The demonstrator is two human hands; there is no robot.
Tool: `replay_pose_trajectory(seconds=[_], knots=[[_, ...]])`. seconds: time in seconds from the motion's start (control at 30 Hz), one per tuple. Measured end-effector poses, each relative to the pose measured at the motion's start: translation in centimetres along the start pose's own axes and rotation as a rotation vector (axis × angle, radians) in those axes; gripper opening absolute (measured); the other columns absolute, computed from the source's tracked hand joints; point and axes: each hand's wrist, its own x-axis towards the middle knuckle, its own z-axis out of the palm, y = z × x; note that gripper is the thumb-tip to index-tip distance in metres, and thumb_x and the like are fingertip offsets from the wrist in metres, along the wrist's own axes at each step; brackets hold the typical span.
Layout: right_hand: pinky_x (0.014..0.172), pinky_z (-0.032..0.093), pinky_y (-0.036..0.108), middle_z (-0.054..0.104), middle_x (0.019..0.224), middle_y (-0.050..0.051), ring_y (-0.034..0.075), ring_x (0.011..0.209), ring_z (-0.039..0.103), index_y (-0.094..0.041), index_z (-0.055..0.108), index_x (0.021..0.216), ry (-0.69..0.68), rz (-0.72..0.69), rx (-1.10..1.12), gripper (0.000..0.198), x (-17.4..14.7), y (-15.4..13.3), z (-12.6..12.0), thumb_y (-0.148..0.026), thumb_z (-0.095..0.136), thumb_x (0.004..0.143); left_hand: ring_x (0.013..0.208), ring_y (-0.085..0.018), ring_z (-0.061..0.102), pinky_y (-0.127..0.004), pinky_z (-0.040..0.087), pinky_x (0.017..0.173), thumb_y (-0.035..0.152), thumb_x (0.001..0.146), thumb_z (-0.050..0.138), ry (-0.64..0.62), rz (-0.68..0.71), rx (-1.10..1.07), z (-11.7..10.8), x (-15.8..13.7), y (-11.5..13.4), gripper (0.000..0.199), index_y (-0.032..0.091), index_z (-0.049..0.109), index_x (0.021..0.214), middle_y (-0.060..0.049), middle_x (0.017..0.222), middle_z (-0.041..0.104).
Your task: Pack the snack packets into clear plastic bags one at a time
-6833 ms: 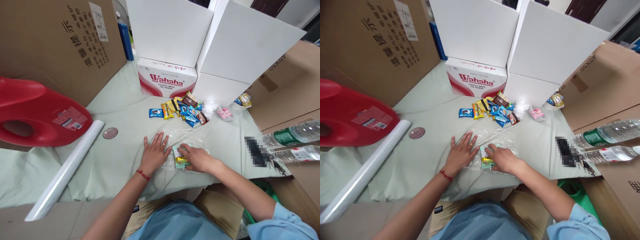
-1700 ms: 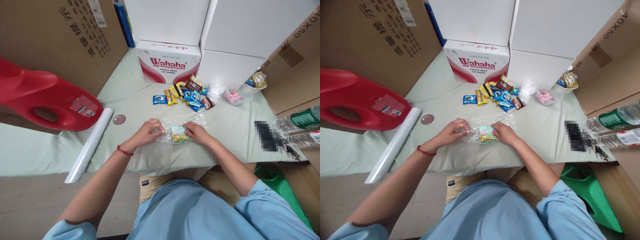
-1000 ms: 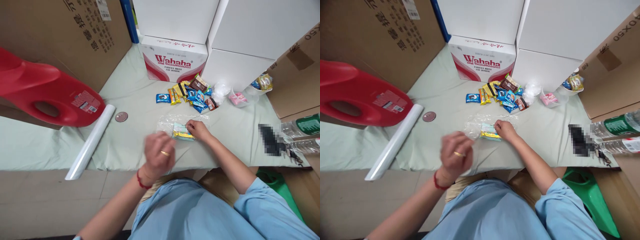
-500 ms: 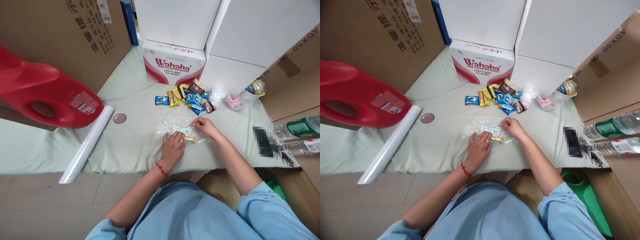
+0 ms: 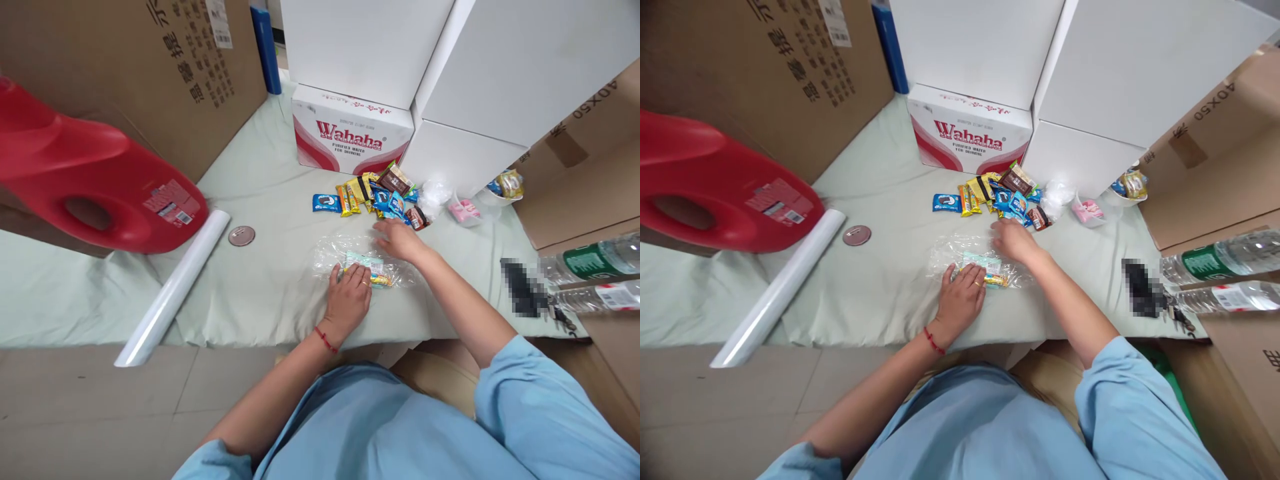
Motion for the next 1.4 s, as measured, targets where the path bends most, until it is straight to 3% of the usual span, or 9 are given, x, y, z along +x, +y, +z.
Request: replay_pose_trajectory(seconds=[0.1,0.27,0.4,0.5,0.8,1.1,1.2,1.27,1.4], knots=[[0.097,0.045,0.036,0.073,0.122,0.019,0.032,0.119,0.06,-0.011,0.063,0.143,-0.092,0.022,-0.035,0.061,1.6,-1.9,1.6,-0.018,0.077,0.084,0.14,-0.028,0.059,-0.055,0.029,0.127,0.023,0.106,0.044,0.017,0.019,0.009,0.0,0.0,0.0,0.04,0.019,0.063,0.142,-0.013,0.142,0.07],[0.074,0.042,0.026,0.075,0.081,0.005,0.019,0.078,0.064,-0.014,0.078,0.113,-0.189,0.034,0.025,0.024,1.2,-2.6,0.6,-0.018,0.068,0.091,0.139,-0.027,0.06,-0.054,0.03,0.126,0.024,0.106,0.045,0.032,0.02,0.014,0.2,0.1,0.0,0.04,0.019,0.063,0.141,-0.012,0.142,0.07],[0.078,0.043,0.025,0.076,0.095,0.004,0.018,0.084,0.066,-0.02,0.079,0.117,-0.176,-0.214,0.118,0.027,-2.5,-2.7,-0.1,-0.019,0.059,0.097,0.139,-0.028,0.06,-0.055,0.031,0.126,0.022,0.105,0.046,0.028,0.016,-0.009,0.2,0.1,0.0,0.039,0.02,0.064,0.14,-0.012,0.141,0.071],[0.08,0.044,0.026,0.073,0.099,0.007,0.02,0.089,0.065,-0.023,0.076,0.127,-0.165,-0.315,0.118,0.034,-5.8,-2.8,1.4,-0.018,0.057,0.099,0.137,-0.028,0.062,-0.057,0.031,0.126,0.022,0.104,0.047,0.014,-0.002,-0.039,0.1,0.0,-0.2,0.035,0.02,0.068,0.132,-0.012,0.137,0.073],[0.082,0.049,0.034,0.057,0.096,0.008,0.024,0.09,0.052,-0.023,0.056,0.153,0.126,-0.324,0.211,0.048,-10.8,-3.0,7.8,-0.022,0.046,0.106,0.131,-0.022,0.066,-0.053,0.034,0.128,0.012,0.096,0.048,0.051,-0.046,-0.233,0.3,0.0,-2.0,0.035,0.023,0.072,0.119,-0.008,0.133,0.076],[0.084,0.044,0.036,0.06,0.098,0.007,0.024,0.09,0.047,-0.025,0.062,0.148,0.108,-0.21,0.14,0.047,-10.6,-5.1,9.0,-0.019,0.038,0.108,0.141,-0.034,0.052,-0.059,0.038,0.12,0.021,0.092,0.061,0.289,-0.198,-0.092,-0.5,-0.4,-1.8,0.015,0.024,0.073,0.1,-0.011,0.134,0.07],[0.082,0.041,0.034,0.058,0.099,0.007,0.024,0.091,0.045,-0.028,0.065,0.145,0.077,-0.198,0.088,0.046,-10.3,-5.7,8.7,-0.014,0.043,0.107,0.129,-0.029,0.059,-0.053,0.044,0.114,0.019,0.088,0.058,0.409,-0.315,-0.197,-1.0,-1.0,-2.8,0.027,0.022,0.065,0.114,-0.011,0.124,0.069],[0.081,0.039,0.034,0.058,0.099,0.007,0.024,0.091,0.044,-0.03,0.066,0.143,0.055,-0.189,0.062,0.048,-10.2,-6.1,8.4,-0.011,0.045,0.105,0.121,-0.027,0.061,-0.048,0.049,0.108,0.022,0.088,0.056,0.476,-0.489,-0.246,-1.6,-1.3,-4.0,0.032,0.022,0.06,0.119,-0.011,0.123,0.067],[0.079,0.037,0.034,0.057,0.101,0.008,0.025,0.092,0.044,-0.032,0.066,0.144,0.036,-0.168,0.021,0.052,-10.2,-6.7,8.0,-0.007,0.048,0.103,0.128,-0.034,0.058,-0.057,0.045,0.111,0.048,0.098,0.052,0.431,-0.797,-0.217,-2.9,-0.8,-5.8,0.036,0.02,0.058,0.119,-0.017,0.127,0.066]])
